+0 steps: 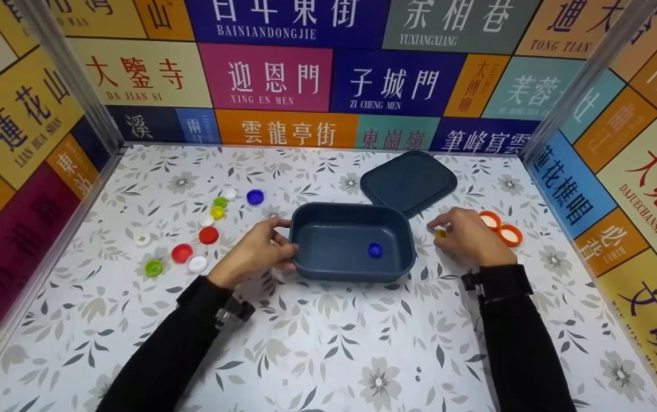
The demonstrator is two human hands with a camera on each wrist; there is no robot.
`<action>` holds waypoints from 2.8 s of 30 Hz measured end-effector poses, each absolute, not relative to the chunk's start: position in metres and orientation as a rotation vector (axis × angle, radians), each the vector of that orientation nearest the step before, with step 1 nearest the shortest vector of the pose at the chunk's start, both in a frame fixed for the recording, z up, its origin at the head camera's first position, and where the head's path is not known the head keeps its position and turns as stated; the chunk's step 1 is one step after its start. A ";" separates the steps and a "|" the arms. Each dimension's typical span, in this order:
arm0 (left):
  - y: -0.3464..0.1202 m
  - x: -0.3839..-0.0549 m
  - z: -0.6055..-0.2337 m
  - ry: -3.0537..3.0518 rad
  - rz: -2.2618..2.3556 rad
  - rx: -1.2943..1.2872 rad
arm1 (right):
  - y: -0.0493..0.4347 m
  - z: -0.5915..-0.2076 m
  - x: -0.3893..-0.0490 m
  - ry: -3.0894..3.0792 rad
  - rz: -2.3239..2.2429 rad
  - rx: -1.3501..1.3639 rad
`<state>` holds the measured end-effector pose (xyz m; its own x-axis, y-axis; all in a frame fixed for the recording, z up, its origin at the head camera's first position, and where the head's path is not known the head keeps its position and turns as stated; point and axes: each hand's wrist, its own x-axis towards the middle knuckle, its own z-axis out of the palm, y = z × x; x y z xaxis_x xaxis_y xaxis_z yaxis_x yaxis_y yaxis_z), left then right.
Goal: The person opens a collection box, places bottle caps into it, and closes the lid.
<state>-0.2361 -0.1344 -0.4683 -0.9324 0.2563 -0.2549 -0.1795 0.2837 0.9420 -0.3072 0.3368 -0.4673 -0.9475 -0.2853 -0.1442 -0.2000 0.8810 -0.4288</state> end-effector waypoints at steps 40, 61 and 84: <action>-0.134 -0.239 -0.470 2.198 1.660 0.036 | 0.286 -0.415 -0.271 3.107 -0.833 -0.837; -0.134 -0.239 -0.470 2.194 1.667 0.050 | 0.242 -0.427 -0.254 2.886 -0.773 -1.205; -0.134 -0.238 -0.470 2.198 1.666 0.045 | 0.225 -0.449 -0.252 2.751 -0.511 -1.231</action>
<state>-0.2382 -0.1341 -0.4699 -0.9270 0.2508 -0.2790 -0.2009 0.2962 0.9337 -0.2520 0.2251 -0.4488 -0.6727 -0.7376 0.0587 -0.7094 0.6204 -0.3344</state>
